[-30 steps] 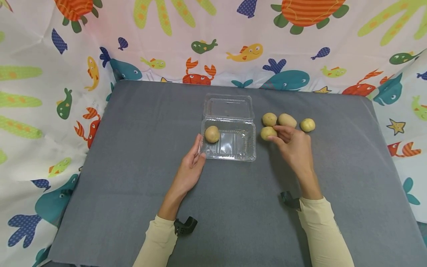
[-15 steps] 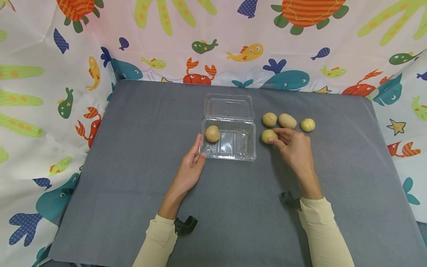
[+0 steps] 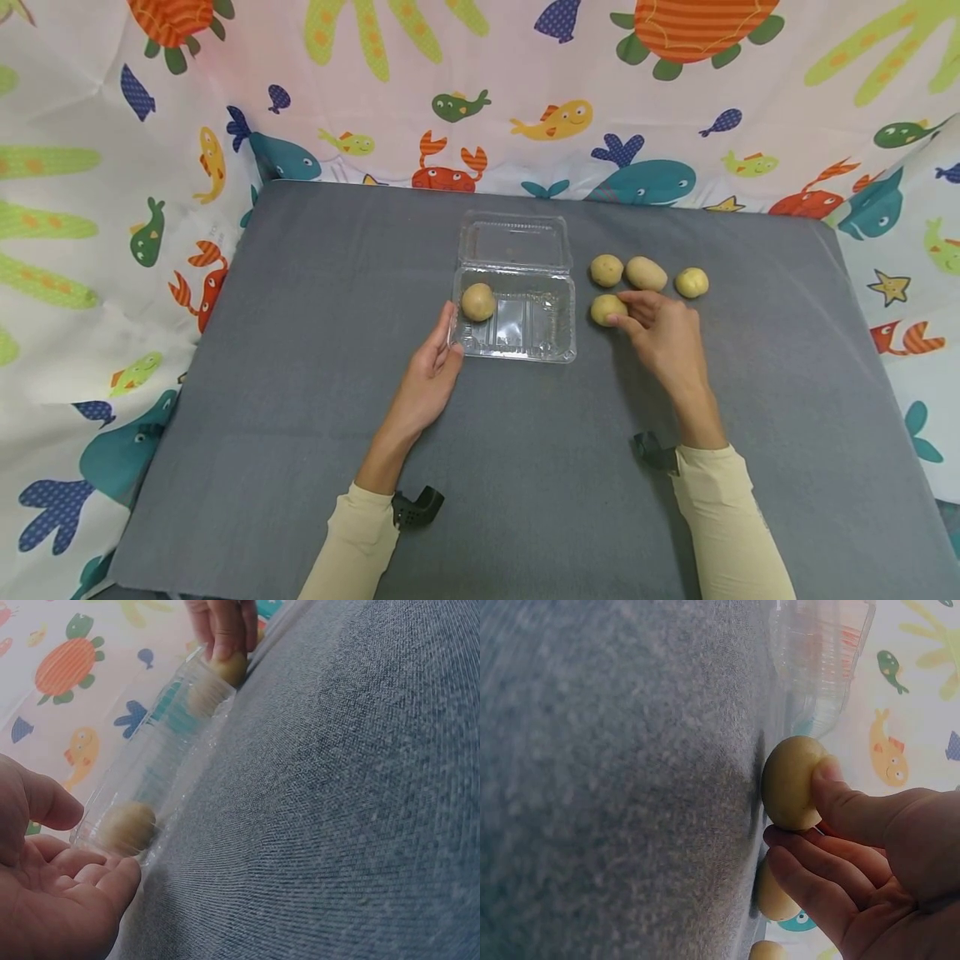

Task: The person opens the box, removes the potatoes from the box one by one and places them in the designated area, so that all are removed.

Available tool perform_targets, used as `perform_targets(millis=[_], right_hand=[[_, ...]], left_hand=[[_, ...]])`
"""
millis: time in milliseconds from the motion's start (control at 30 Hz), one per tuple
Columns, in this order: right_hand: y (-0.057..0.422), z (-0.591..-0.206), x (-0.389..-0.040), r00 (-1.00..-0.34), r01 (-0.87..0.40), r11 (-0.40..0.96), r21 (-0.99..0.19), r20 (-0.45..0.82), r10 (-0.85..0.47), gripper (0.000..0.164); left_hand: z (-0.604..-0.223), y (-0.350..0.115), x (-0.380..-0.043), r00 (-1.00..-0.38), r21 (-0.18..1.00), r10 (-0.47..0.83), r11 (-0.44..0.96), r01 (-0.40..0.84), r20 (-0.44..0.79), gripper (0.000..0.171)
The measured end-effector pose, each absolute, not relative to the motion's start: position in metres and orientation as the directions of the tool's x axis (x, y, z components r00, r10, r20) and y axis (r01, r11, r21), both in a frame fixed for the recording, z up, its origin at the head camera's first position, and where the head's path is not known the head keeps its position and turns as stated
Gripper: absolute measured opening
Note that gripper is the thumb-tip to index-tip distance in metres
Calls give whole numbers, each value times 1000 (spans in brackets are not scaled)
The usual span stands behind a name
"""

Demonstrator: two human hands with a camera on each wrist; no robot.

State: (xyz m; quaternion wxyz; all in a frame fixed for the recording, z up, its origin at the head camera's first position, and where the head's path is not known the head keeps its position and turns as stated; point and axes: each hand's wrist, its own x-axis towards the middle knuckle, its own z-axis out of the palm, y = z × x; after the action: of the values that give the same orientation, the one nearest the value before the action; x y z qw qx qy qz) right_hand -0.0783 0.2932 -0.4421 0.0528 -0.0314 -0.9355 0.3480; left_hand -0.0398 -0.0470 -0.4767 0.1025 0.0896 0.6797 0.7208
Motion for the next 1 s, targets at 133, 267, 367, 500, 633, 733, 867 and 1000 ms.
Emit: perform_targets(millis=[133,267,367,500,633,733,867,1000], right_hand=[[293,-441,-79,-994,27,750,-661,65,92,38],[294,-437,-79,-996,17,747,-665,57,73,38],[294,-435,-79,-997,12,741,-672,46,57,39],[296,-434,-78,-998,17,729,-684,27,49,41],[298,-434,-77,-999,28,728,-685,13,51,41],[299,-433,-75,-998,45,730,-682,-1,60,41],[301,-429,-72,-997,61,731,-680,-10,74,43],[301,-425,-71,-997,55,728,-683,2,77,44]], left_hand=[[-476,-47,-39,-963,998,267,-57,-36,-20,65],[-474,-47,-39,-965,998,262,-53,-37,-22,65],[-474,-47,-39,-966,998,257,-52,-40,-25,65],[-474,-47,-40,-966,998,259,-50,-39,-25,65],[-474,-47,-40,-965,998,258,-43,-45,-33,65],[-475,-47,-40,-966,998,256,-42,-52,-40,65],[-476,-47,-39,-966,998,258,-47,-44,-30,65],[-475,-47,-39,-964,998,265,-53,-32,-17,65]])
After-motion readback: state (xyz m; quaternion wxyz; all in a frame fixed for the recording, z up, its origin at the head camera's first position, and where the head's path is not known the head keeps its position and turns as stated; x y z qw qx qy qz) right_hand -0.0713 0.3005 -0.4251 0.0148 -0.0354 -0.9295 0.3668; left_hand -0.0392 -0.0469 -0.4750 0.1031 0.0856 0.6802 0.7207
